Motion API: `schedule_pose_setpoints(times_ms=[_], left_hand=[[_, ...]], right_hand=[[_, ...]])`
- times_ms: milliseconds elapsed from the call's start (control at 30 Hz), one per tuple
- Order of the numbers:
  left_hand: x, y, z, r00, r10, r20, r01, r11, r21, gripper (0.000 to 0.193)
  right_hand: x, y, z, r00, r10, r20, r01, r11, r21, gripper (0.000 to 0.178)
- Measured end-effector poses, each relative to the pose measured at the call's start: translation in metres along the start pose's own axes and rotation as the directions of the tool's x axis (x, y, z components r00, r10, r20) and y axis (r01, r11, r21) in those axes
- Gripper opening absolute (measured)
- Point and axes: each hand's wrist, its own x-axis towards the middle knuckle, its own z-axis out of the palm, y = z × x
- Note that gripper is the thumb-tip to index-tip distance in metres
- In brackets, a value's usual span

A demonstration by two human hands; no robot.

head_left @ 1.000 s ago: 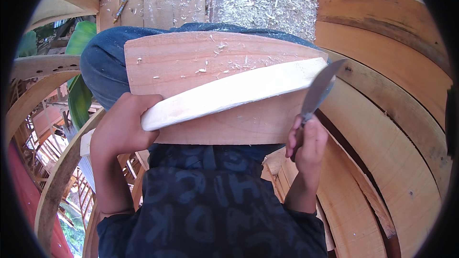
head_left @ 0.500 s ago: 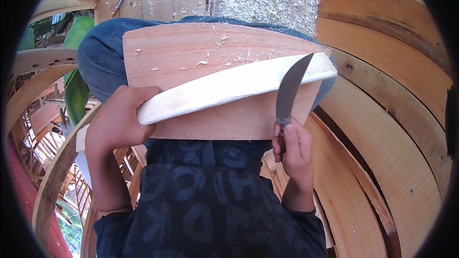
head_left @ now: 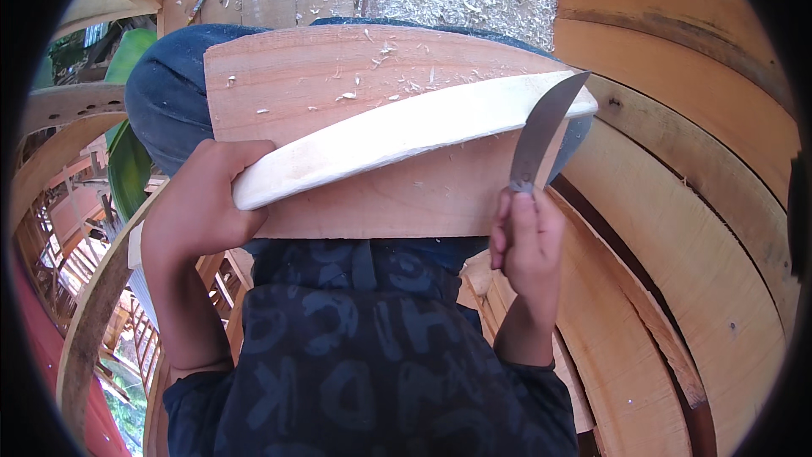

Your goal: The person sits cross-legged on a wooden platform and uses a curved knife to shave and shape a long, light-colored wooden stick. They hold the stick against a flat board on their lap and repeatedly scrape the surface to remove thin layers of wood.

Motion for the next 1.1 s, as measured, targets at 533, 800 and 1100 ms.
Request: schedule_pose_setpoints(times_ms=[533,800,1100], left_hand=[[-0.003,-0.002,0.001,1.000,-0.011,0.012,0.011,1.000,-0.004,0.028],[-0.003,0.000,0.002,1.000,-0.007,-0.005,0.007,1.000,0.017,0.028],[-0.007,0.004,0.009,0.996,-0.039,-0.081,0.044,0.997,0.063,0.025]], right_hand=[[0.014,-0.004,-0.011,0.999,-0.001,-0.033,0.010,0.954,0.298,0.027],[0.004,0.009,-0.005,0.998,-0.049,-0.049,0.055,0.990,0.128,0.031],[-0.003,0.009,-0.016,0.996,-0.072,-0.058,0.076,0.995,0.066,0.019]])
